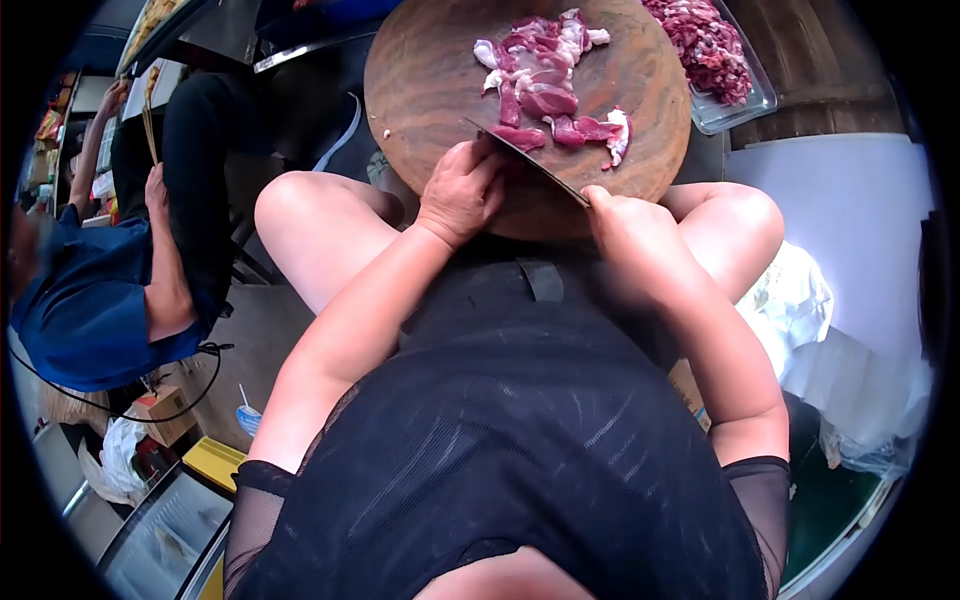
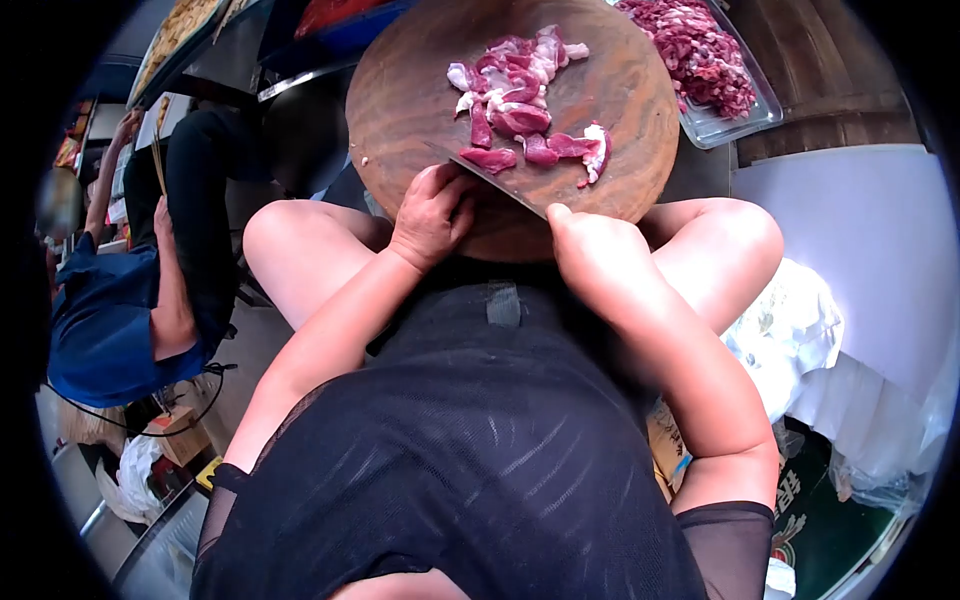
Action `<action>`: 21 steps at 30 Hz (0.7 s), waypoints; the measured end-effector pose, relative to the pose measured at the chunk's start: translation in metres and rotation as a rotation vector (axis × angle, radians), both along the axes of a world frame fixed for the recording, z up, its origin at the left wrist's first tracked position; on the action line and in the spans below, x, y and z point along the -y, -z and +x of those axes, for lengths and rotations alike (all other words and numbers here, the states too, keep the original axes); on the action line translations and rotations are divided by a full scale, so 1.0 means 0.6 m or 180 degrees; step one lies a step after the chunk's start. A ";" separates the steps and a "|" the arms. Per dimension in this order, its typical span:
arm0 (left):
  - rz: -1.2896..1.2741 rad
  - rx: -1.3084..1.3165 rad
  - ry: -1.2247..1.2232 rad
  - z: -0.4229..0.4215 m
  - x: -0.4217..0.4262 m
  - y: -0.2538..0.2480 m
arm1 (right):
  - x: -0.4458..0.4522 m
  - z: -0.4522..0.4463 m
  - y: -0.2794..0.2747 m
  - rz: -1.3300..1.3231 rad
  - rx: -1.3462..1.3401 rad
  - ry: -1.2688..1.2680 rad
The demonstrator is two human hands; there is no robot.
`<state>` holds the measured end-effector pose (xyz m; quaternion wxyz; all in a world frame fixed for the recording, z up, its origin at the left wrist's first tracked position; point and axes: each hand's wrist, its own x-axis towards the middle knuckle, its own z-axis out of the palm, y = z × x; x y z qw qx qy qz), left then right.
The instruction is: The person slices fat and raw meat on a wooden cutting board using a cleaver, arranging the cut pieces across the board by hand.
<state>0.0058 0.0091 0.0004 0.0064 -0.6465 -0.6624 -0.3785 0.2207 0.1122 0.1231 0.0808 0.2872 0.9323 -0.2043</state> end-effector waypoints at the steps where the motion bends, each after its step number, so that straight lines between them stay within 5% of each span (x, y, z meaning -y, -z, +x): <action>1: 0.0023 -0.0016 0.0069 -0.001 -0.002 0.000 | -0.002 -0.003 0.001 -0.0076 -0.0041 -0.0011; 12: 0.0149 -0.0154 0.0142 0.000 -0.004 -0.006 | -0.037 -0.216 0.041 0.0092 -0.0148 -0.0482; 15: 0.0087 -0.0214 0.0101 0.000 -0.007 -0.004 | -0.052 -0.173 0.033 0.0130 -0.0089 -0.0604; 21: -0.0074 -0.0170 0.0045 0.005 -0.005 -0.011 | -0.072 -0.023 0.022 0.0316 -0.0201 0.0404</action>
